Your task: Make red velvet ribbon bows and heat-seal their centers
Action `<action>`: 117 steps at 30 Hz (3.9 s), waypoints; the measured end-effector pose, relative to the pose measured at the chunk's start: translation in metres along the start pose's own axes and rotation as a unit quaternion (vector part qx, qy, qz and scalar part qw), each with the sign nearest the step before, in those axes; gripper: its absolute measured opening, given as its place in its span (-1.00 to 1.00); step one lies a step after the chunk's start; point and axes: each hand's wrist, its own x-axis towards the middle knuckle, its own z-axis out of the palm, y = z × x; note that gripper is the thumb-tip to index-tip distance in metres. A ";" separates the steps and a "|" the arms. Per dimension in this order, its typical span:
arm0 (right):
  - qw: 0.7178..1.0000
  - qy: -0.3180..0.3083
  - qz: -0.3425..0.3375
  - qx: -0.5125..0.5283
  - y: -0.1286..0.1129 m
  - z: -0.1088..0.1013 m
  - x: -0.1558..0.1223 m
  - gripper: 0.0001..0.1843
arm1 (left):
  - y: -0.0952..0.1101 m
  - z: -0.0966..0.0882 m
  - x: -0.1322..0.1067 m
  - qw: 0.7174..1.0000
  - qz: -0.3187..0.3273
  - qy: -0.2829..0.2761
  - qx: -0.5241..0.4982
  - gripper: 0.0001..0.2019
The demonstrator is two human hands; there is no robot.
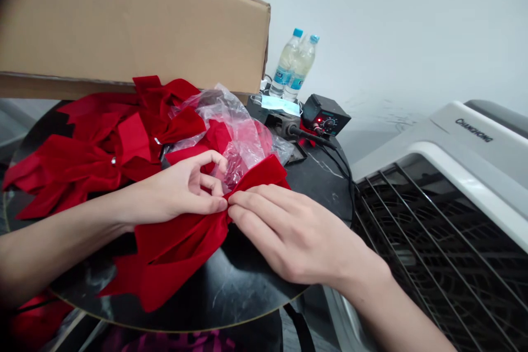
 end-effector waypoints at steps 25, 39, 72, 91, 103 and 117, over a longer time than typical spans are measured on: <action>0.913 -0.028 0.297 0.280 0.011 0.017 0.013 -0.95 | 0.003 0.008 -0.010 0.987 0.059 0.004 0.152 -0.48; 0.912 -0.067 0.306 0.264 0.006 0.004 0.015 -0.91 | 0.000 0.005 -0.010 0.991 0.027 -0.013 0.133 -0.49; 0.977 0.128 0.158 -0.060 -0.006 0.030 -0.020 -0.78 | 0.004 0.008 -0.005 0.988 0.044 0.147 0.029 -0.91; 0.738 0.220 0.476 0.425 -0.043 0.069 0.018 -0.87 | 0.000 0.008 -0.007 0.965 0.138 0.224 -0.007 -0.78; 0.873 -0.044 0.403 0.272 -0.052 0.003 -0.040 -0.87 | 0.009 0.001 -0.008 0.958 0.158 0.238 -0.015 -0.77; 0.882 0.219 0.400 0.119 -0.045 0.054 0.019 -0.89 | 0.010 0.011 -0.011 0.955 0.171 0.242 -0.007 -0.81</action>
